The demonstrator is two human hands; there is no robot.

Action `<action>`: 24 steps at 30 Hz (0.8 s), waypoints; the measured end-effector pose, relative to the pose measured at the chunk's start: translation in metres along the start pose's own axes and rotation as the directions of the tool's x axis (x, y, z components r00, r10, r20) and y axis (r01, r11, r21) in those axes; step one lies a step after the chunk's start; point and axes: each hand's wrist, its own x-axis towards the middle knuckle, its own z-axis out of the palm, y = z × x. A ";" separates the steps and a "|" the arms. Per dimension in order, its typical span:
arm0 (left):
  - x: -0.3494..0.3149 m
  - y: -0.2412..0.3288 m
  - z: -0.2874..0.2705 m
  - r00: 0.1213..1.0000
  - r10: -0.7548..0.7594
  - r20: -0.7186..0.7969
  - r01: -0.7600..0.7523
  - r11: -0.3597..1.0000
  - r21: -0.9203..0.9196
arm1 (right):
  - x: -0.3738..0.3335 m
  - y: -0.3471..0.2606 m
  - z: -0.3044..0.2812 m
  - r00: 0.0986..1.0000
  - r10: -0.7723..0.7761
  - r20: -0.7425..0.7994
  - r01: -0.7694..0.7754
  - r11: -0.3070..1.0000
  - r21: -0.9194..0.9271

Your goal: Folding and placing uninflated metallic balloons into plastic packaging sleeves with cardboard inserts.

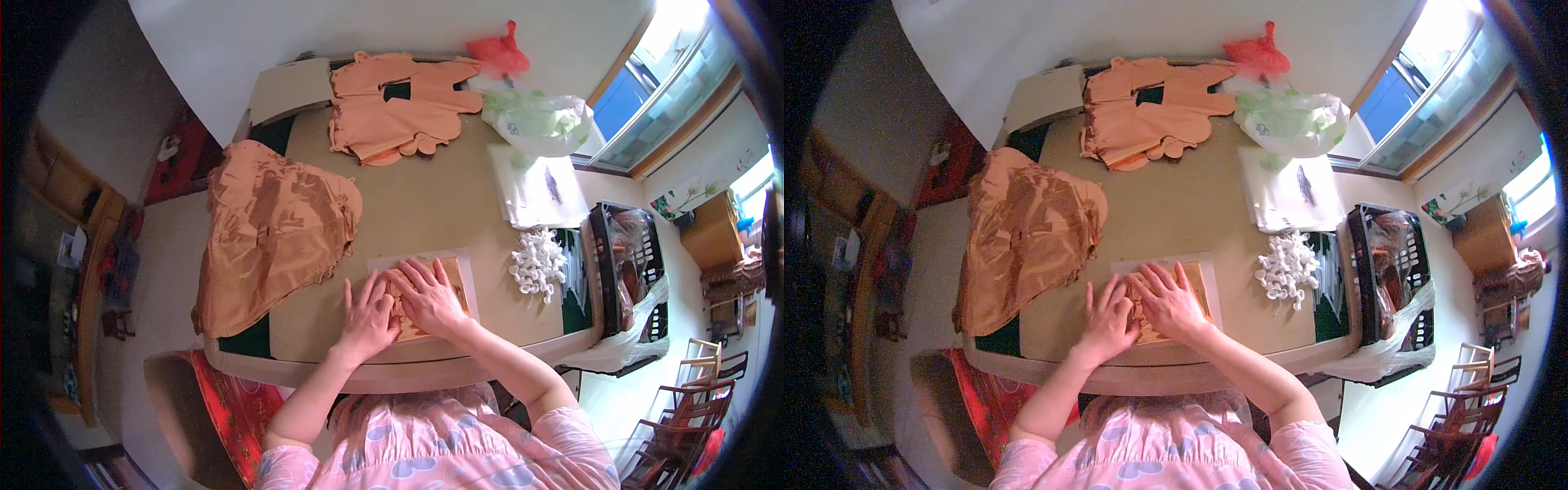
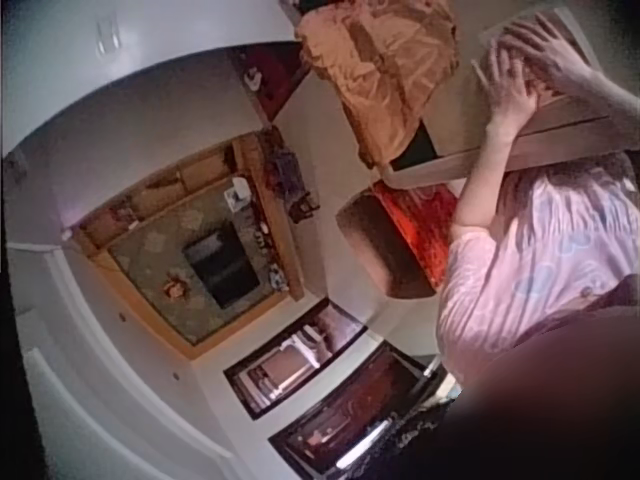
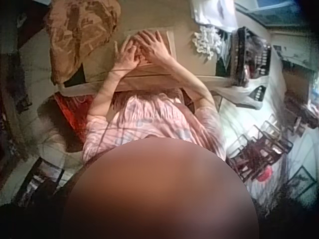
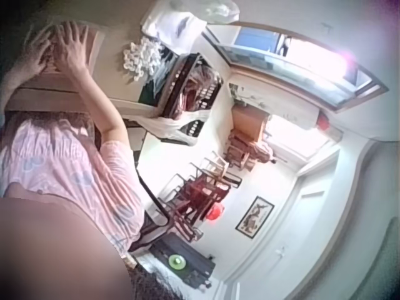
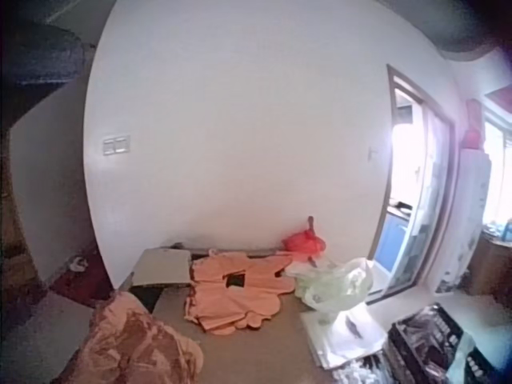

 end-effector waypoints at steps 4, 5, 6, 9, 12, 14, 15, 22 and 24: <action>-0.009 -0.005 -0.004 0.999 0.013 -0.043 -0.013 1.000 0.019 | -0.001 0.001 0.000 1.000 -0.008 -0.003 0.008 1.000 -0.001; -0.012 -0.006 -0.005 0.999 0.011 -0.047 -0.010 1.000 0.010 | -0.001 0.001 0.000 1.000 -0.006 -0.003 0.006 1.000 0.001; -0.013 -0.006 -0.006 0.999 0.008 -0.051 -0.008 1.000 0.001 | -0.001 0.001 0.000 1.000 -0.015 -0.017 0.015 1.000 -0.002; -0.013 -0.004 -0.009 0.996 0.005 -0.094 -0.010 0.999 -0.047 | -0.001 0.001 0.000 0.999 -0.022 -0.037 0.022 1.000 -0.003; -0.010 -0.004 -0.014 0.998 0.049 -0.026 -0.049 0.999 0.024 | -0.002 0.002 0.002 0.998 -0.021 -0.052 0.021 1.000 0.005; -0.009 -0.002 -0.017 0.998 0.054 -0.035 -0.053 0.998 0.028 | -0.001 0.003 0.003 0.998 -0.021 -0.063 0.022 1.000 0.011; -0.009 -0.001 -0.018 0.997 0.059 -0.046 -0.057 0.998 0.031 | -0.001 0.003 0.003 0.998 -0.022 -0.064 0.023 1.000 0.007; -0.016 -0.004 -0.017 0.992 0.108 -0.068 -0.106 0.994 0.038 | -0.001 0.002 0.003 0.998 -0.019 -0.056 0.020 1.000 0.005; -0.018 -0.003 -0.020 0.986 0.156 -0.058 -0.153 0.987 0.051 | -0.002 0.002 0.002 0.998 -0.014 -0.054 0.014 1.000 0.004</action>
